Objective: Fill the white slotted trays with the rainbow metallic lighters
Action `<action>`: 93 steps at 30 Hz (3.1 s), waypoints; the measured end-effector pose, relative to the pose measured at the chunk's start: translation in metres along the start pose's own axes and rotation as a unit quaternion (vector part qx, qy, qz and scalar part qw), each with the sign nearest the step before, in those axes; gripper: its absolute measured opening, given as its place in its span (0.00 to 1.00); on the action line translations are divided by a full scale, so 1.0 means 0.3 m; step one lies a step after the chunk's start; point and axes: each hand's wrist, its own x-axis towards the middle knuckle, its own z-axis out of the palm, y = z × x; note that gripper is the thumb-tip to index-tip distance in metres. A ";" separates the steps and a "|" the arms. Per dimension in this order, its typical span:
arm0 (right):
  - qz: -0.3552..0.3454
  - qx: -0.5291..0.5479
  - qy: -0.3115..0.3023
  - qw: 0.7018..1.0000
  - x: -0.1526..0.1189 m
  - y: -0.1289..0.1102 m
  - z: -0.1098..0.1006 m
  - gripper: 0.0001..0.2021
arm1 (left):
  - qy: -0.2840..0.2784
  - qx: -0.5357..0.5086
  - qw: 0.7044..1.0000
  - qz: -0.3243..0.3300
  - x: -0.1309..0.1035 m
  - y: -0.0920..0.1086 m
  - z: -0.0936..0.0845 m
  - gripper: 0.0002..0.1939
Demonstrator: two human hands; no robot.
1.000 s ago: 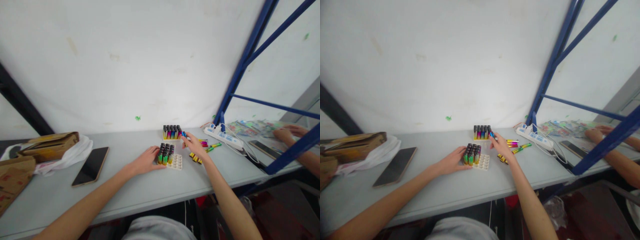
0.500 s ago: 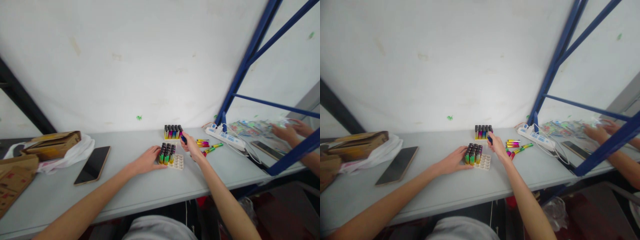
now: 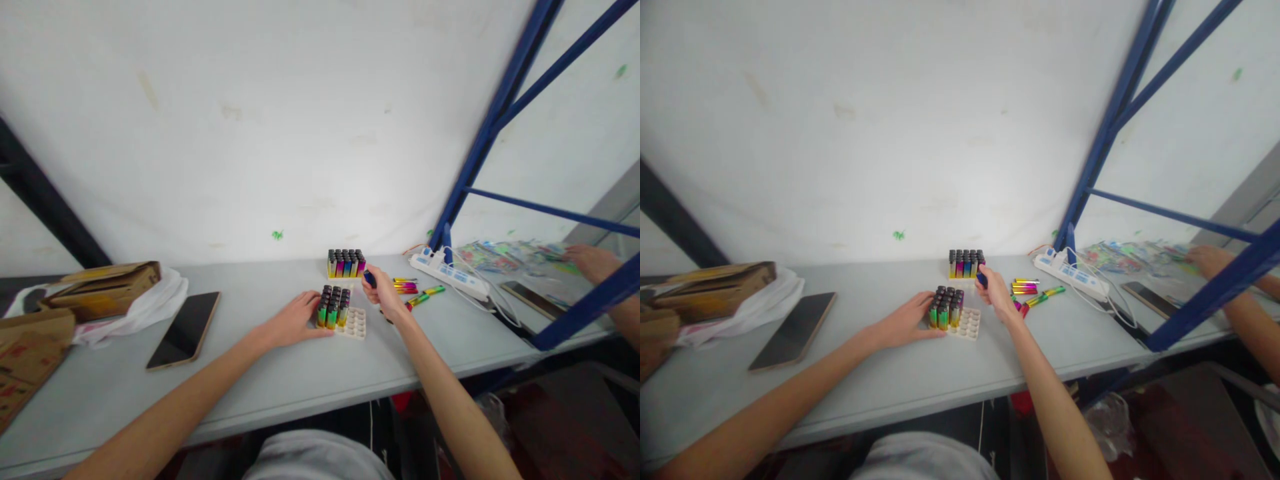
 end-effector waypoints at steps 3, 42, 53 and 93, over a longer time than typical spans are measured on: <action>-0.008 -0.010 0.005 1.000 0.000 0.002 0.002 0.25 | -0.001 -0.001 1.000 0.000 0.000 0.001 -0.002 0.38; -0.143 -0.407 -0.175 0.885 -0.176 -0.170 0.020 0.09 | -0.006 -0.015 1.000 0.004 0.003 0.014 -0.011 0.37; -0.104 -0.390 -0.194 0.894 -0.179 -0.169 0.039 0.12 | 0.006 -0.018 1.000 0.011 0.001 0.003 0.000 0.38; -0.034 -0.660 0.043 0.749 0.063 0.113 -0.478 0.17 | -0.020 0.004 1.000 -0.009 0.004 0.013 -0.014 0.39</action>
